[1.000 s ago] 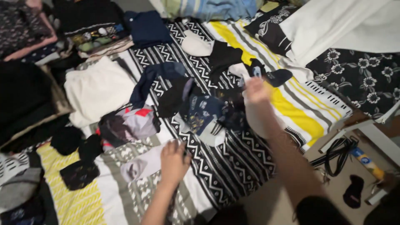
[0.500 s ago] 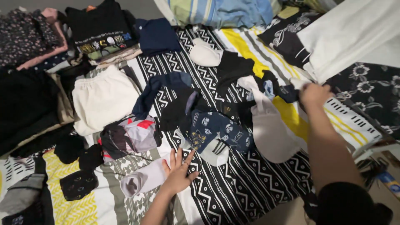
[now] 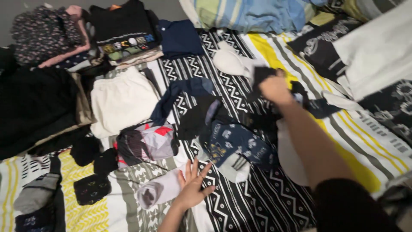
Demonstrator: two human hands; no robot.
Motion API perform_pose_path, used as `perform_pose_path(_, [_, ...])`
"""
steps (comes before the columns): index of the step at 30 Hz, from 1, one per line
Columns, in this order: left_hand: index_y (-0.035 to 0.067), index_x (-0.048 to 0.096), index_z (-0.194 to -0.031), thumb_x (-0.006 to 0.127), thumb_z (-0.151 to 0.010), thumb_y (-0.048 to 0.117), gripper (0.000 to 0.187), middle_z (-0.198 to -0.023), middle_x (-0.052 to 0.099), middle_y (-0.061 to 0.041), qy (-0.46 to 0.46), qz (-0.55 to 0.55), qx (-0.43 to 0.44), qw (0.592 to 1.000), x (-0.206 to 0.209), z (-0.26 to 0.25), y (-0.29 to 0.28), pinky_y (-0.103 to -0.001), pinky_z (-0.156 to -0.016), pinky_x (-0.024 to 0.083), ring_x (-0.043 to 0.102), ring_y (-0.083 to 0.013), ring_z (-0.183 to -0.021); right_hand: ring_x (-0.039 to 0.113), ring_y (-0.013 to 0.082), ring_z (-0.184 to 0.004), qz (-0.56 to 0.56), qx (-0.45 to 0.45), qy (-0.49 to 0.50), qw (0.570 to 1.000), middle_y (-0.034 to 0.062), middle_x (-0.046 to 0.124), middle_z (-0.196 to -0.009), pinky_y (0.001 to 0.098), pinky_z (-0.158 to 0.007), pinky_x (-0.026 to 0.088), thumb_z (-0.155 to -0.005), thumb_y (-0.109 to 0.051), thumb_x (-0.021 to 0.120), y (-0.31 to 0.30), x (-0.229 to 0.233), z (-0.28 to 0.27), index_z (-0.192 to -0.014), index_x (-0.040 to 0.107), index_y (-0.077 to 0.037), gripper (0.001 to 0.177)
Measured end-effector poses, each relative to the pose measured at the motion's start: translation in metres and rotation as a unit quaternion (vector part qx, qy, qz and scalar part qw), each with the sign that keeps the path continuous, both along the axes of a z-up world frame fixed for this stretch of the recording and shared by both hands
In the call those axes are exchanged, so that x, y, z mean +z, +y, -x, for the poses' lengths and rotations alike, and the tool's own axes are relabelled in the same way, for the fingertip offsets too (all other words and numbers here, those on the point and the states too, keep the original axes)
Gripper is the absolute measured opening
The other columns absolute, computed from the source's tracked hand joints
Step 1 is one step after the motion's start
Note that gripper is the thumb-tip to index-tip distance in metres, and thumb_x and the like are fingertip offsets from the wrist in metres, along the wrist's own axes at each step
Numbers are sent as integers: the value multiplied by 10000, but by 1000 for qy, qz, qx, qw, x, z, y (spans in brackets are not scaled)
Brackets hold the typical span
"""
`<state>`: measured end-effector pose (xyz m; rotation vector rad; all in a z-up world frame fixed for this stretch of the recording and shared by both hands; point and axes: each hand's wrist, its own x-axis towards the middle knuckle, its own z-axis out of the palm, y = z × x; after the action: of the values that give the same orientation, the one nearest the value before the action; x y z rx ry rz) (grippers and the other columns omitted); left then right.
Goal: The person is folding and matching pairs of socks on a bed.
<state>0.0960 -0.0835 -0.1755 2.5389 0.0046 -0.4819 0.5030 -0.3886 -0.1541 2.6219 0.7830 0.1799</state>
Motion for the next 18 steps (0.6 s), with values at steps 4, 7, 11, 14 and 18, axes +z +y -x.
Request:
perform_pose_path(4, [382, 304, -1579, 741, -841, 506, 866, -1709, -115, -120, 20, 19, 5, 1000, 11, -4, 3, -670, -1160, -143, -175, -375, -1564, 732, 289, -967, 24, -166, 130, 977, 66, 783, -1081, 487, -813, 610, -771, -257, 732, -34, 2, -16, -959, 806, -183, 215])
perform_pose_path(7, [368, 336, -1577, 734, -847, 511, 843, -1720, -122, -103, 14, 43, 19, 999, 7, -7, 4, -658, -1170, -144, -179, -374, -1567, 715, 335, -985, -103, -178, 111, 972, 121, 761, -1073, 502, -820, 582, -794, -386, 734, 5, 53, 2, -1032, 769, -134, 349])
perform_pose_path(11, [336, 330, -1582, 729, -849, 521, 855, -1713, -126, -109, 17, 48, 25, 998, 1, -6, 4, -646, -1172, -141, -185, -374, -1562, 693, 397, -1010, -280, -192, 85, 937, 194, 733, -1062, 524, -829, 546, -824, -559, 732, 32, 85, 6, -1128, 721, -67, 579])
perform_pose_path(14, [329, 331, -1585, 731, -843, 524, 865, -1717, -122, -106, 11, 49, 25, 998, 0, -10, 7, -643, -1175, -145, -186, -373, -1565, 690, 421, -971, -335, -216, 49, 916, 233, 719, -1028, 537, -787, 538, -794, -549, 746, 43, 30, -25, -1172, 675, -35, 643])
perform_pose_path(18, [340, 332, -1591, 738, -836, 536, 879, -1715, -119, -110, 10, 74, 33, 997, -10, -7, 6, -638, -1178, -158, -182, -368, -1570, 682, 406, -962, -462, -224, 9, 858, 210, 731, -1024, 532, -802, 522, -864, -354, 723, 47, -8, -18, -1177, 734, -134, 382])
